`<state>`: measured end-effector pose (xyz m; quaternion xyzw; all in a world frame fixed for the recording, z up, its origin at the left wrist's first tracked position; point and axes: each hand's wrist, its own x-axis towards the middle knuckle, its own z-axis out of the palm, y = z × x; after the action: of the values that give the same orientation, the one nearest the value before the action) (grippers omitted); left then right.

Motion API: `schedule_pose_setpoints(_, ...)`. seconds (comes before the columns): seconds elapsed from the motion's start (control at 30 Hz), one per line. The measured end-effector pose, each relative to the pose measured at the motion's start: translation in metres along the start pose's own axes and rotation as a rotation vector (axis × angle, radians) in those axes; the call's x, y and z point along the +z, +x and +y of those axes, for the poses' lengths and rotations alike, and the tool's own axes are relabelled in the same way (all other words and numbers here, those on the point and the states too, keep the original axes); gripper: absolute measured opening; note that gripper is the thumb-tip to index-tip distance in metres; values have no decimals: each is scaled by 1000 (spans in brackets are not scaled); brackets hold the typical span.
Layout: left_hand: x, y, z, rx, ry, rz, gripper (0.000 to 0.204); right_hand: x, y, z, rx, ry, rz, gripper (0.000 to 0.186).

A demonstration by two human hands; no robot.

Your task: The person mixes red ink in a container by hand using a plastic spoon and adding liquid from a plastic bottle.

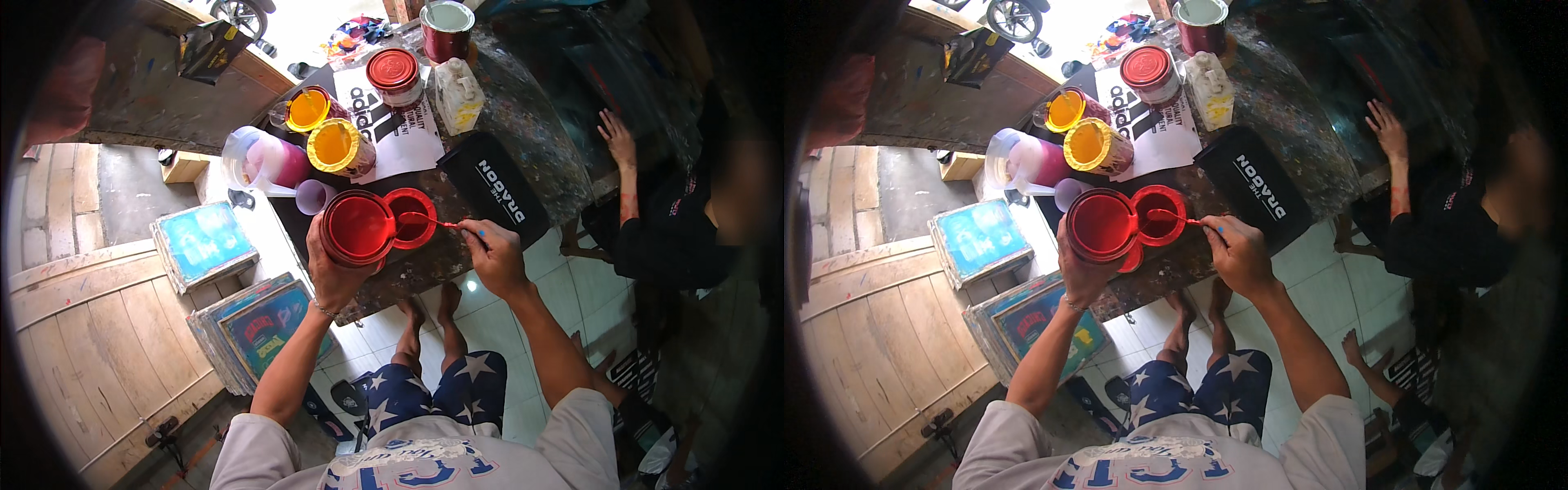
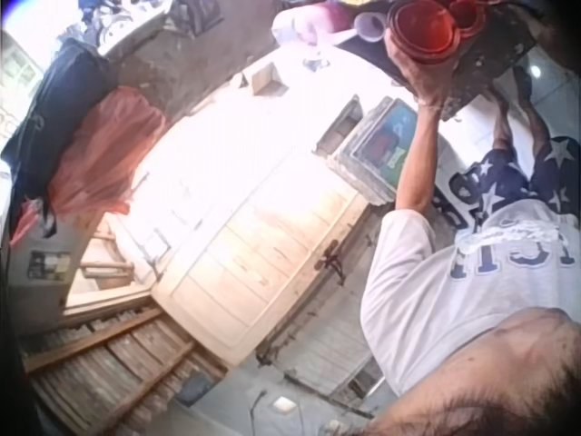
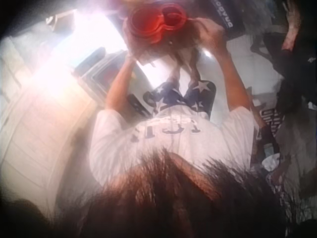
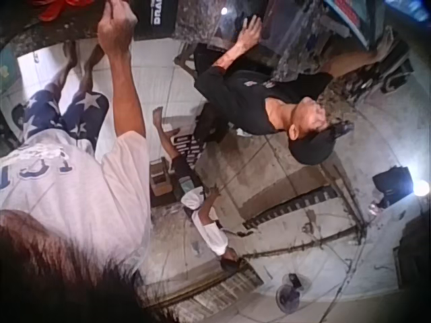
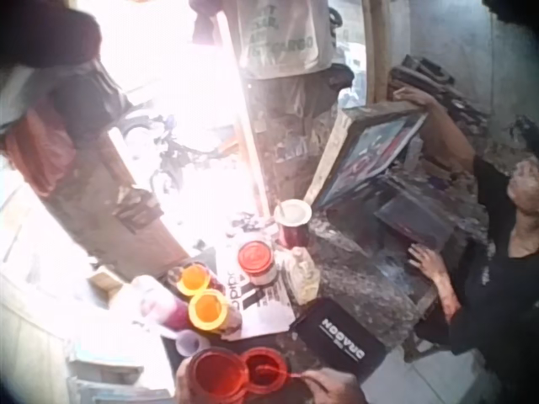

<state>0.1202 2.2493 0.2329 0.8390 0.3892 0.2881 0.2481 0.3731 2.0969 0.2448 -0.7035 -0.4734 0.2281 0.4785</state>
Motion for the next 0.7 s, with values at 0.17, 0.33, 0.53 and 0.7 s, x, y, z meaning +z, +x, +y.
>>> schedule_pose_setpoints(0.17, 0, 0, -4, 2, 22, -20, 118, -8, 5, -9, 17, 22, 32, 13)
schedule_pose_setpoints(0.33, -1, 2, -3, 23, 22, 21, 115, -19, 13, -15, 123, 38, 17, 13)
schedule_pose_setpoints(0.53, -3, 4, 2, 44, -1, 47, 113, -14, 15, -5, 188, 42, 12, 14)
schedule_pose_setpoints(0.7, -3, -2, -3, 31, 15, 56, 118, -2, 16, 3, 316, 87, 2, 17)
